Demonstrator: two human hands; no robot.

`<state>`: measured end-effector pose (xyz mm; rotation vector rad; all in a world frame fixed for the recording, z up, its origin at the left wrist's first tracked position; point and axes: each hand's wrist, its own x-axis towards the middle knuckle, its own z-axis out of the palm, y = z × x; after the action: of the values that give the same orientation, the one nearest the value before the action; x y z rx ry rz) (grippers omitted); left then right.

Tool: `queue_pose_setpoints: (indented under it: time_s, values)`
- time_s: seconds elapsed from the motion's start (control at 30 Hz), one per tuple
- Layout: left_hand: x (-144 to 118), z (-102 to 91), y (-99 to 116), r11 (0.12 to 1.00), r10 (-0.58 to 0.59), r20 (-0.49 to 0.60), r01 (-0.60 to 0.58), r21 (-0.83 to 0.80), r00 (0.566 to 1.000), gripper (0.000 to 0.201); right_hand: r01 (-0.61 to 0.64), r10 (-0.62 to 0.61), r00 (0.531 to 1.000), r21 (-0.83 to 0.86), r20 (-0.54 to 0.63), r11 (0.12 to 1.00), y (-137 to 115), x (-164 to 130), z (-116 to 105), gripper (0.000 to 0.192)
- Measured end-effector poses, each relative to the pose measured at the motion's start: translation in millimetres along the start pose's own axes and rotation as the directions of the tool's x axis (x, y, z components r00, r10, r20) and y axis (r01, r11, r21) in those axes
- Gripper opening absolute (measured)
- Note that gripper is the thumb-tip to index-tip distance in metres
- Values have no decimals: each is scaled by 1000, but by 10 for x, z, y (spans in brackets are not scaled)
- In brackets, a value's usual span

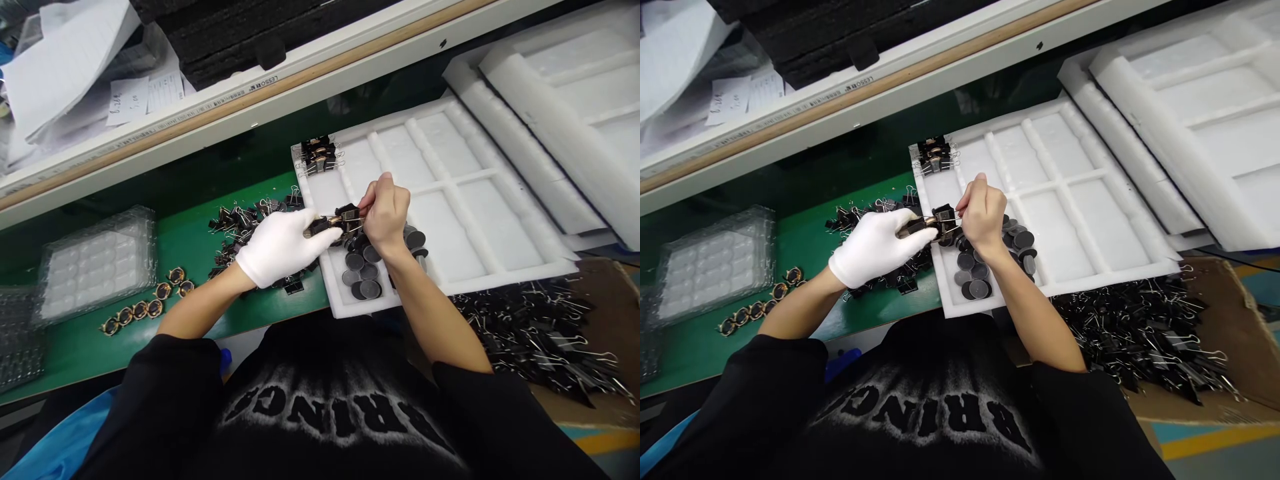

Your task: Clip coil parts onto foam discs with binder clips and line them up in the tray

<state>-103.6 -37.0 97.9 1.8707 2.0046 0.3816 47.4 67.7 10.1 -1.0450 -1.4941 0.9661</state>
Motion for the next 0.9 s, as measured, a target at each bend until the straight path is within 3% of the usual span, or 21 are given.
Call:
queue_pose_setpoints:
  time_s: [0.5, 0.6, 0.7, 0.77, 0.83, 0.9]
  values:
    - [36, -47, -30, 999, 6, 31, -7, 40, 999, 46, -108, 109, 994, -67, 10, 992, 10, -19, -18, 73]
    - [116, -90, -92, 997, 69, 174, -65, -28, 982, 47, -152, 157, 987, -107, 35, 983, 58, 29, -35, 73]
    - [269, -109, -192, 986, 118, 354, -66, -155, 928, 40, -175, 193, 979, -207, 72, 963, 116, 111, -84, 74]
    - [410, -84, -284, 983, 136, 400, -72, -172, 906, 38, -167, 199, 972, -230, 123, 959, 164, 176, -152, 76]
    - [577, -28, -385, 987, 155, 347, -127, -102, 925, 40, -151, 188, 967, -206, 172, 967, 218, 240, -253, 78]
    - [762, 48, -469, 988, 130, 222, -144, 49, 966, 43, -117, 156, 971, -212, 182, 970, 270, 293, -378, 77]
